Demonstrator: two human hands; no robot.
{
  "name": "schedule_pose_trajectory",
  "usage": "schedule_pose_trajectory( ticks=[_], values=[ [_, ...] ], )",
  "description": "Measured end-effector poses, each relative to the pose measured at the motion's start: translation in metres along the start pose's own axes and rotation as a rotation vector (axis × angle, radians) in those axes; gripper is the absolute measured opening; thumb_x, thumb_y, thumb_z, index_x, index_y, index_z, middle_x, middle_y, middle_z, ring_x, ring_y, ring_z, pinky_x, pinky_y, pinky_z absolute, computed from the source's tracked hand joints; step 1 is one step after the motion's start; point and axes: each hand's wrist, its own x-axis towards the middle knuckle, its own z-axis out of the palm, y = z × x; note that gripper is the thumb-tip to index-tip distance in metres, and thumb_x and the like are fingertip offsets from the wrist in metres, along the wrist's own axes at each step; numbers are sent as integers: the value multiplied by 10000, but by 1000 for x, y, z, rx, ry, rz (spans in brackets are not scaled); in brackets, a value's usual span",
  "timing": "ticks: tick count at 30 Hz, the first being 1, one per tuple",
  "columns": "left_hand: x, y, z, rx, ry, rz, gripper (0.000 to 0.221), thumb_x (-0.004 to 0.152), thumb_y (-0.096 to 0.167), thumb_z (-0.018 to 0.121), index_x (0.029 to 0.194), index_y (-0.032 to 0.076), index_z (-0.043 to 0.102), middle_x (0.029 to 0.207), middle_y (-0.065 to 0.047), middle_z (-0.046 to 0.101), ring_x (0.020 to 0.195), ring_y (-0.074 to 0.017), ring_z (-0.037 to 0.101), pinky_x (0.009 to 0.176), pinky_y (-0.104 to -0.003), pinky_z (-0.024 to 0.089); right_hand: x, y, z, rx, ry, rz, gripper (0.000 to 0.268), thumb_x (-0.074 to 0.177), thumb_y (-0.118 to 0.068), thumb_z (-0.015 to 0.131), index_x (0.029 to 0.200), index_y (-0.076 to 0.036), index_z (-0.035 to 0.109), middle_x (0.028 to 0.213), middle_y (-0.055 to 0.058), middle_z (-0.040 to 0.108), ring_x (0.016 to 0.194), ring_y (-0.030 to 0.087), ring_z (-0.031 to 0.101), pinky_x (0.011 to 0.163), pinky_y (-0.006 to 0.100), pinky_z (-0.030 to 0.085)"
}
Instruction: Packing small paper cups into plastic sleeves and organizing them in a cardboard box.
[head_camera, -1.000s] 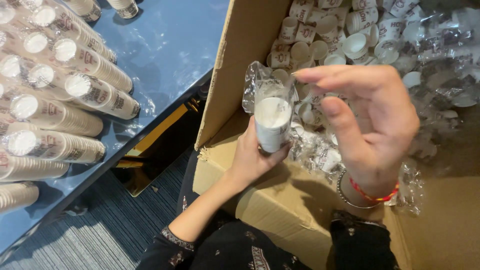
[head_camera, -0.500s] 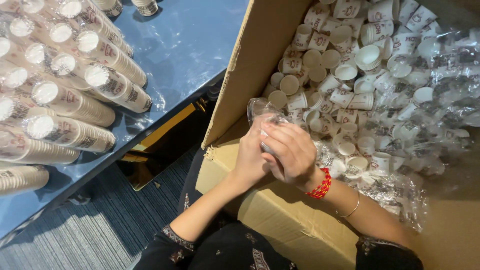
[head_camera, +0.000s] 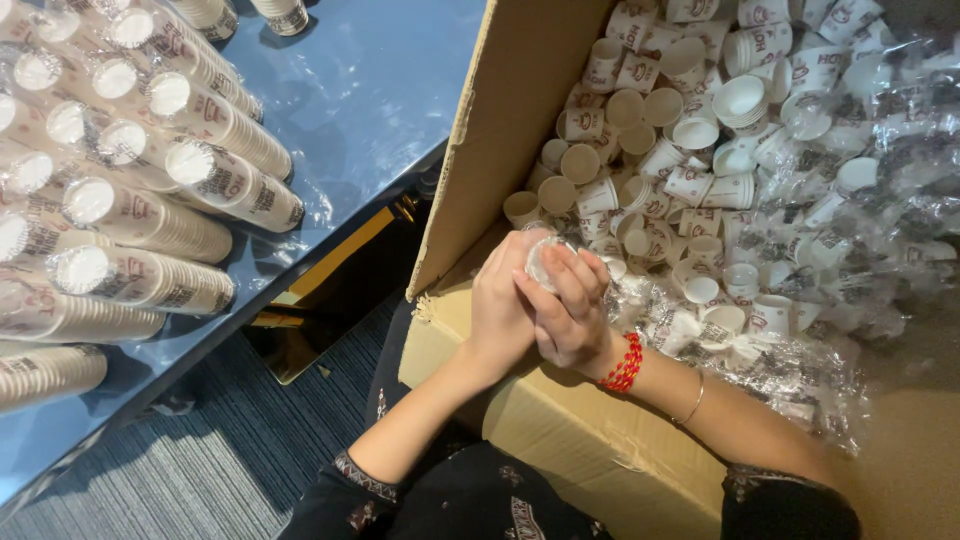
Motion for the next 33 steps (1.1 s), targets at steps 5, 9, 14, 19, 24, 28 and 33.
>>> schedule_pose_trajectory(
  ticks=[5, 9, 14, 19, 24, 28, 33],
  values=[
    [1, -1, 1, 42, 56, -23, 362, 831, 66, 682, 1182, 31, 599, 1093, -159, 666, 1040, -379, 665, 894, -430, 541, -22, 9, 17, 97, 11, 24, 437, 968, -192, 504, 1339, 28, 574, 1339, 245, 556, 1247, 402, 541, 1109, 560, 385],
    [5, 4, 1, 91, 70, 8, 343, 787, 88, 693, 1120, 42, 629, 1059, -134, 665, 1011, -356, 651, 888, -426, 503, -35, 18, 21, 227, 85, 42, 389, 1013, -144, 557, 1321, 85, 495, 1310, 177, 546, 1157, 355, 566, 1114, 561, 457],
    [3, 3, 2, 124, 74, 15, 279, 844, 97, 683, 1117, 52, 643, 1067, -118, 668, 1019, -339, 644, 900, -425, 486, -36, 18, 21, 191, 37, 67, 330, 981, -85, 607, 1292, 21, 639, 1224, 155, 539, 1075, 328, 590, 1032, 476, 518],
    [3, 1, 1, 89, 77, 15, 292, 843, 81, 681, 1129, 46, 635, 1083, -125, 664, 1040, -344, 642, 923, -423, 490, -17, 13, 11, 44, 66, 8, 323, 1034, -87, 546, 1295, 46, 681, 1304, 277, 566, 1130, 361, 557, 1074, 435, 485],
    [2, -1, 2, 63, 120, -29, 308, 827, 62, 687, 1127, 44, 618, 1082, -127, 659, 1047, -340, 638, 938, -422, 486, -8, 21, 8, 46, -35, -23, 424, 1053, -204, 420, 1281, 79, 638, 1306, 220, 643, 1277, 350, 607, 1159, 506, 311],
    [2, -1, 3, 86, 112, -25, 301, 822, 60, 689, 1114, 53, 622, 1073, -118, 659, 1040, -334, 638, 930, -423, 484, -16, 27, 9, 45, -13, -62, 327, 1032, -200, 475, 1199, -23, 692, 1240, 108, 663, 1247, 312, 622, 1141, 475, 346],
    [3, 1, 2, 96, 69, 58, 319, 790, 61, 700, 1098, 62, 617, 1073, -109, 657, 1040, -331, 633, 929, -426, 481, -12, 30, 6, 80, 35, -80, 132, 1058, -184, 591, 1079, -87, 678, 1184, 82, 614, 1153, 275, 606, 1106, 453, 425]
  ],
)
